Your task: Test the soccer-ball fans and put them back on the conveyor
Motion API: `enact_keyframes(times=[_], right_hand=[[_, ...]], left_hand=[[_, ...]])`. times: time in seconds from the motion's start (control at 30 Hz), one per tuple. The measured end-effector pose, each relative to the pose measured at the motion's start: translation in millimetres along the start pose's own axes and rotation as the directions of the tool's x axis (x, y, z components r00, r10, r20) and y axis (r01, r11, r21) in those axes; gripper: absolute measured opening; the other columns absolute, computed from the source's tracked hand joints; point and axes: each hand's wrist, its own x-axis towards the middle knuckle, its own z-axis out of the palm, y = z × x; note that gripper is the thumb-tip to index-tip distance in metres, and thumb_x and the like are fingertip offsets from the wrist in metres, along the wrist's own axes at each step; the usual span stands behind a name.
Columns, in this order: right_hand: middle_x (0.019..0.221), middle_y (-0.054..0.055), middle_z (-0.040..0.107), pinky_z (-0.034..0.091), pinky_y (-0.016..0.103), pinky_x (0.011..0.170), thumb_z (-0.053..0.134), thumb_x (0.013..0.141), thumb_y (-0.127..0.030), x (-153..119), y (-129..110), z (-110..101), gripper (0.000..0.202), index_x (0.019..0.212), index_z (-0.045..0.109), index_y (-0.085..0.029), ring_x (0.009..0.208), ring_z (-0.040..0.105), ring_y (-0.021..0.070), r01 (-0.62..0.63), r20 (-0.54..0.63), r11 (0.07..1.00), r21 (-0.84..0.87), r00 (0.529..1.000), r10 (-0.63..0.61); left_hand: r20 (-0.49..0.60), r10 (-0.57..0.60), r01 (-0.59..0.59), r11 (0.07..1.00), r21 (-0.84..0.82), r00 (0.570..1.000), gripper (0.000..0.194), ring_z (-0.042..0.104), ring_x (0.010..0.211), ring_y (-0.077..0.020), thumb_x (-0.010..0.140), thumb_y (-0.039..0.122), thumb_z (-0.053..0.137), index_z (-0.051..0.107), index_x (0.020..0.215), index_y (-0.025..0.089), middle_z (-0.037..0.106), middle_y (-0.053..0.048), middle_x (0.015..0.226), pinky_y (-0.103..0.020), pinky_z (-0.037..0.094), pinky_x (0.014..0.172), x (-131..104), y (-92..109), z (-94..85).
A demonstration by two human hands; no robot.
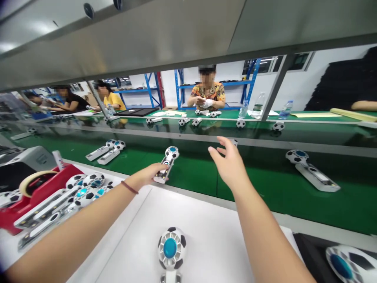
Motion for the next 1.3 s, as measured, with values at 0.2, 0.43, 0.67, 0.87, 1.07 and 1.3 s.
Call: enact_keyframes(times=[0.2, 0.43, 0.67, 0.87, 1.07, 1.3], right_hand=[[0.131, 0.008, 0.043, 0.051, 0.034, 0.075, 0.067, 0.07, -0.048, -16.8, 15.7, 40.6, 0.074, 0.133, 0.03, -0.036, 0.099, 0.058, 0.0224, -0.366, 0.44, 0.899, 0.242, 0.867, 0.235], [0.098, -0.001, 0.057, 0.048, 0.024, 0.065, 0.069, 0.068, -0.039, -26.8, 22.9, 58.6, 0.044, 0.106, 0.049, -0.03, 0.082, 0.059, 0.0159, -0.366, 0.497, 0.861, 0.353, 0.853, 0.159], [0.094, -0.002, 0.057, 0.048, 0.023, 0.061, 0.068, 0.067, -0.04, -30.2, 14.2, 57.9, 0.043, 0.105, 0.05, -0.029, 0.076, 0.058, 0.0138, -0.366, 0.476, 0.869, 0.332, 0.861, 0.181], [0.093, -0.002, 0.057, 0.047, 0.021, 0.06, 0.069, 0.066, -0.039, -31.4, 10.9, 58.2, 0.044, 0.105, 0.05, -0.028, 0.076, 0.058, 0.0132, -0.368, 0.473, 0.868, 0.334, 0.862, 0.183], [0.091, -0.002, 0.057, 0.046, 0.022, 0.057, 0.069, 0.064, -0.038, -32.1, 7.3, 57.8, 0.046, 0.105, 0.05, -0.028, 0.075, 0.057, 0.0141, -0.372, 0.473, 0.873, 0.316, 0.859, 0.196], [0.092, -0.002, 0.057, 0.047, 0.022, 0.058, 0.068, 0.066, -0.039, -32.1, 11.0, 59.2, 0.046, 0.107, 0.05, -0.028, 0.074, 0.058, 0.0139, -0.333, 0.472, 0.891, 0.308, 0.867, 0.161]], left_hand=[[0.184, 0.225, -0.144, 0.916, -0.373, 0.957, 0.056, 0.06, 0.06, -0.0142, 0.068, 0.036, 0.066, 0.032, 0.111, 0.022, 0.06, -0.003, 0.087, -0.029, 0.048, 0.057, -55.1, -31.0, 83.1], [0.291, 0.325, -0.068, 0.763, -0.643, 0.9, 0.067, 0.06, 0.069, -0.0182, 0.066, 0.021, 0.066, 0.027, 0.121, 0.022, 0.058, -0.004, 0.087, -0.03, 0.046, 0.062, -60.6, -48.8, 102.9], [0.317, 0.249, 0.014, 0.765, -0.643, 0.915, 0.061, 0.058, 0.072, -0.0187, 0.066, 0.014, 0.061, 0.029, 0.117, 0.025, 0.055, -0.003, 0.088, -0.031, 0.045, 0.063, -73.8, -33.2, 97.0], [0.318, 0.262, -0.002, 0.773, -0.634, 0.911, 0.058, 0.057, 0.07, -0.0175, 0.067, 0.016, 0.062, 0.03, 0.116, 0.025, 0.054, -0.002, 0.088, -0.031, 0.045, 0.061, -69.9, -39.8, 97.2], [0.323, 0.319, -0.031, 0.752, -0.658, 0.891, 0.06, 0.059, 0.073, -0.0185, 0.07, 0.02, 0.064, 0.028, 0.118, 0.025, 0.054, -0.003, 0.092, -0.033, 0.046, 0.065, -63.5, -51.0, 98.3], [0.274, 0.35, -0.102, 0.763, -0.639, 0.896, 0.062, 0.06, 0.074, -0.0199, 0.07, 0.025, 0.066, 0.029, 0.12, 0.025, 0.056, -0.004, 0.091, -0.035, 0.047, 0.066, -59.1, -57.2, 101.0]])
